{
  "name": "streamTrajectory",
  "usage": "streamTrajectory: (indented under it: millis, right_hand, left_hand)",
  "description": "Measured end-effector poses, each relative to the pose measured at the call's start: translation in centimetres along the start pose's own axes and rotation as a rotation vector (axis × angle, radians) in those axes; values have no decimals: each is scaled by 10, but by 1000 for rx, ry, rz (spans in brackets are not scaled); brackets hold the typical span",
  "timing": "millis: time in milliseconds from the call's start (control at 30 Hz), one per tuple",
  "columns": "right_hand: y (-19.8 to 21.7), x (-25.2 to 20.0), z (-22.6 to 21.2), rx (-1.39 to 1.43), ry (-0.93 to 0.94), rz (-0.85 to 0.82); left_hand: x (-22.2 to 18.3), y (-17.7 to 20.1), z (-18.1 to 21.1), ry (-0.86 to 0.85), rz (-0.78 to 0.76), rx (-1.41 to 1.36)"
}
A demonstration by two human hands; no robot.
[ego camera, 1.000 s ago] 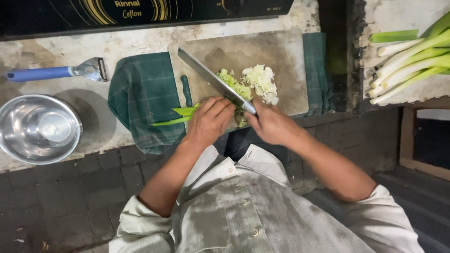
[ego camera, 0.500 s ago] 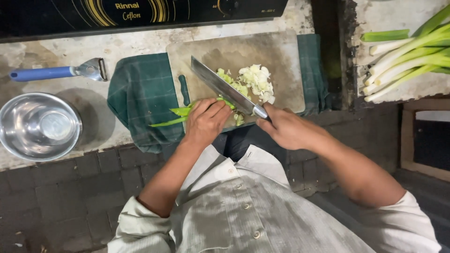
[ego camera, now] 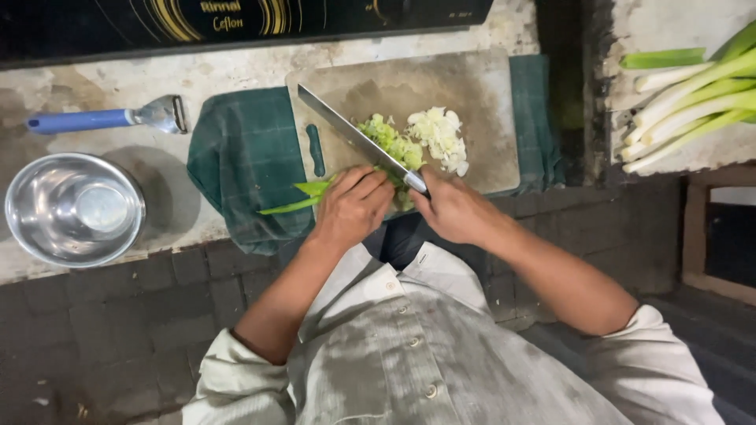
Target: Chopping green onions into fine pieces on a wooden cutting board using a large cleaver
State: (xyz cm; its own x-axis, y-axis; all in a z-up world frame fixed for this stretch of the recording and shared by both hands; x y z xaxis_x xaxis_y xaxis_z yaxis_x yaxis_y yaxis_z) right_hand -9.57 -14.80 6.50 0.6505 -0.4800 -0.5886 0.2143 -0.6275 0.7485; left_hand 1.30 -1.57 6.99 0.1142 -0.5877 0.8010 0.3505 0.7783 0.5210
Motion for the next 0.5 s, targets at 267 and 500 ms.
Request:
streamTrajectory:
  millis: [267, 500]
  right_hand:
    - [57, -37, -36, 39, -30, -169]
    - [57, -45, -20, -18, -150, -243]
  left_hand:
    - [-19, -6, 3, -42, -54, -11]
    - [-27, -19, -2, -57, -54, -22]
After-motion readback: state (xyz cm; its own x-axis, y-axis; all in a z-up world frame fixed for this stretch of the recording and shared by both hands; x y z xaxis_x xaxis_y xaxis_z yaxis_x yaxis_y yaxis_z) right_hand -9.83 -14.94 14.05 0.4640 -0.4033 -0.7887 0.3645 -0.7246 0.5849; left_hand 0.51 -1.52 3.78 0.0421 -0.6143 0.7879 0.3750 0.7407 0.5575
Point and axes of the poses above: each hand's wrist, its own x-axis towards the middle knuckle, its own y-axis out of the back of the hand, z = x × y, the point moved 5 cm from there along x, towards the middle knuckle, and after that the axes turned 11 degrees about -y, right-handed, at the moved point
